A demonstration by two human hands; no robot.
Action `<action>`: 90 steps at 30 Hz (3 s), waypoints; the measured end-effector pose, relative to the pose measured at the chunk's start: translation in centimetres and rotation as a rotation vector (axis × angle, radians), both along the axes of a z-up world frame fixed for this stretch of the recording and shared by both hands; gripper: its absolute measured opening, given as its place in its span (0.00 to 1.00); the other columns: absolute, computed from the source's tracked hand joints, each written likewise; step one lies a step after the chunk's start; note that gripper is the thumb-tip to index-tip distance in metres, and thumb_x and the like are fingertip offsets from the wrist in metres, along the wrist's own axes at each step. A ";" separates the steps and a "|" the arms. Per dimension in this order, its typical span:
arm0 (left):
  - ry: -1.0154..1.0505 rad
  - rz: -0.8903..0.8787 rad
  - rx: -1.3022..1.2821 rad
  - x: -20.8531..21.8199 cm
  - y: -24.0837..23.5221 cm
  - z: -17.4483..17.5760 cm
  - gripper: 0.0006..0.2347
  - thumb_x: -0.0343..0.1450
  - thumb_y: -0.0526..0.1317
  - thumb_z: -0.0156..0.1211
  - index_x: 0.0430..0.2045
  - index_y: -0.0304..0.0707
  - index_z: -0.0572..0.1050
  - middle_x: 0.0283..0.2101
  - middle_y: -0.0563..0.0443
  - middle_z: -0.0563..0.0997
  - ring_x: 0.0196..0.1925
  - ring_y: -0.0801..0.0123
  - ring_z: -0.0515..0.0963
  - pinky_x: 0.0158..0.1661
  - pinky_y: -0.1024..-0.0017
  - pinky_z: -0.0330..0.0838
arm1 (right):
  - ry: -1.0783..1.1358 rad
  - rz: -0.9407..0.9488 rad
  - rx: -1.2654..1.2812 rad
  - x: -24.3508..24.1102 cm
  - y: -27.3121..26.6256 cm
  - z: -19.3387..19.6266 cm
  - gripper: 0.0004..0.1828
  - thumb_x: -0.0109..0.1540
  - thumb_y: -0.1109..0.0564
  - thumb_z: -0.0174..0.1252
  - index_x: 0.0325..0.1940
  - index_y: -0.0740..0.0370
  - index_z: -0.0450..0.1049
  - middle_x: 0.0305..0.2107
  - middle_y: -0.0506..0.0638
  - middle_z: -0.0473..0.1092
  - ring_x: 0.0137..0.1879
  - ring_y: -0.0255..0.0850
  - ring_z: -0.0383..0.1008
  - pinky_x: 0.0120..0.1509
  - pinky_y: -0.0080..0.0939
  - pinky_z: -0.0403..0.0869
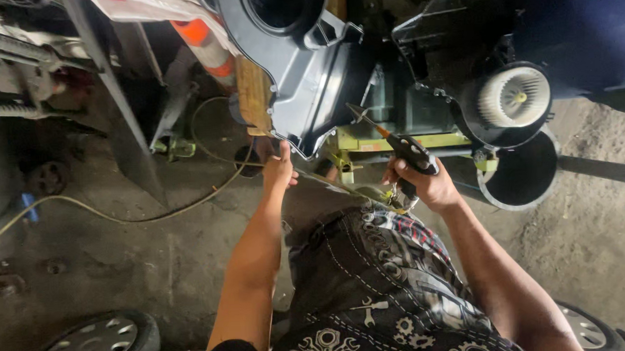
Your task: The person uses a handheld air blower to clean dust and debris from several black plastic car parts, including a large housing and a blower fan assembly. The person rotates the parts to access different surfaces and directs the air stream into crevices and around the fan blades.
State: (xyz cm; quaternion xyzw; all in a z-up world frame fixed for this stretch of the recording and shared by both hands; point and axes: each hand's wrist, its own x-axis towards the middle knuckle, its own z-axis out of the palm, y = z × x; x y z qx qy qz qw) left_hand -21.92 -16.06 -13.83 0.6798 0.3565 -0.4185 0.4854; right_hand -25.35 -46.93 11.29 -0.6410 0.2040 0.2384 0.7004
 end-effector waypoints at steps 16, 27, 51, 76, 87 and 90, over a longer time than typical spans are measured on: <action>0.047 0.984 -0.563 -1.3 -8.7 -3.4 0.45 0.58 0.75 0.52 0.67 0.50 0.59 0.43 0.46 0.75 0.46 0.54 0.77 0.60 0.27 0.61 | -0.068 0.036 -0.147 -3.5 -1.8 1.5 0.19 0.66 0.45 0.59 0.43 0.65 0.77 0.32 0.51 0.78 0.39 0.36 0.75 0.45 0.37 0.73; -0.046 0.653 -0.460 -1.9 -6.9 -4.0 0.11 0.70 0.39 0.67 0.41 0.37 0.73 0.43 0.51 0.80 0.49 0.65 0.81 0.55 0.56 0.69 | -0.185 -0.053 -0.091 -4.6 -1.9 1.8 0.19 0.67 0.44 0.60 0.39 0.65 0.76 0.32 0.51 0.76 0.40 0.35 0.76 0.47 0.36 0.75; -0.180 0.600 -0.152 -0.9 -7.9 -4.0 0.09 0.68 0.29 0.66 0.35 0.28 0.71 0.36 0.44 0.81 0.34 0.58 0.85 0.38 0.61 0.75 | -0.087 -0.052 -0.168 -4.6 -2.7 1.4 0.22 0.66 0.41 0.59 0.39 0.64 0.79 0.31 0.51 0.78 0.35 0.35 0.75 0.40 0.37 0.73; -0.681 -0.185 0.496 -0.3 -3.8 2.2 0.14 0.64 0.48 0.73 0.32 0.39 0.79 0.34 0.47 0.86 0.37 0.56 0.86 0.40 0.60 0.77 | -0.048 -0.114 -0.143 -4.0 -3.5 1.3 0.20 0.65 0.43 0.59 0.39 0.64 0.78 0.31 0.50 0.79 0.37 0.35 0.76 0.41 0.36 0.74; -0.787 0.095 0.253 1.4 -1.5 0.3 0.12 0.71 0.42 0.67 0.35 0.28 0.78 0.35 0.45 0.87 0.35 0.66 0.86 0.39 0.70 0.78 | -0.032 -0.063 -0.159 -3.5 -3.4 0.8 0.19 0.67 0.45 0.58 0.38 0.64 0.80 0.31 0.50 0.79 0.36 0.35 0.76 0.41 0.37 0.74; -0.744 0.208 0.059 1.6 -1.2 -0.6 0.11 0.73 0.40 0.65 0.36 0.25 0.77 0.36 0.45 0.87 0.33 0.67 0.85 0.38 0.70 0.80 | -0.041 -0.055 -0.177 -3.5 -3.3 0.6 0.19 0.67 0.45 0.58 0.39 0.64 0.79 0.31 0.50 0.79 0.38 0.35 0.77 0.43 0.37 0.74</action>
